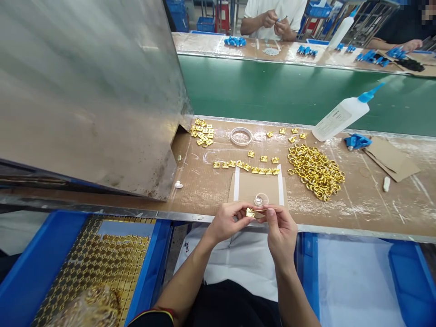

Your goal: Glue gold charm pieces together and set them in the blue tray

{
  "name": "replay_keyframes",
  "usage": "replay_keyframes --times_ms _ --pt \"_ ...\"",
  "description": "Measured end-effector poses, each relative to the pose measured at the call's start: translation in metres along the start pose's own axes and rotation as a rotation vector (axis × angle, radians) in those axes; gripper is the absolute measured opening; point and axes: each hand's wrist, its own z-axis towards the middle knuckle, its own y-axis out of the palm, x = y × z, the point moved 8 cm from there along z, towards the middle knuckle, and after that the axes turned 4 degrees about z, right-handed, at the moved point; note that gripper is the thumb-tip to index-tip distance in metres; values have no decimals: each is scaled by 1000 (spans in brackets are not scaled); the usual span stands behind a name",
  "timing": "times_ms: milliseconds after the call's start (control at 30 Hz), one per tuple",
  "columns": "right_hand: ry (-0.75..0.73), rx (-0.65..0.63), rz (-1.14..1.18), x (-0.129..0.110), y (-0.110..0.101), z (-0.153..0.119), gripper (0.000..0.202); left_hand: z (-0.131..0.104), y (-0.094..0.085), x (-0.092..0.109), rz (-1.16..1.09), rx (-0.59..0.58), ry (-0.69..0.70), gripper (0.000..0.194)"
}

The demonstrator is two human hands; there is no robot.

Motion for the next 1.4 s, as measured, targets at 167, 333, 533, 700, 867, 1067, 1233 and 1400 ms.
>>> replay_keyframes --times_ms 167,333,533,700,867,1067,1233,1400 --pt "-44 -8 -69 -2 1 -1 31 1 1 -1 15 -6 -6 24" --pt "-85 -25 -120 -3 2 -3 28 0 1 -1 13 0 15 21" --pt "-112 -33 -125 -4 4 -4 23 -1 1 -1 49 9 -1 19" --pt "-119 -38 -131 -3 6 -4 23 0 1 -2 56 2 3 19" --pt "-140 -33 -174 -1 5 -5 23 -1 1 -4 64 2 4 18" --pt "-129 -24 -197 2 4 -6 25 -1 1 -4 79 9 -6 19" --pt "-139 -20 -193 2 5 -6 22 -1 1 -4 74 10 -13 18" --pt "-148 -9 -191 4 3 -6 22 -2 1 -3 85 2 -7 20"
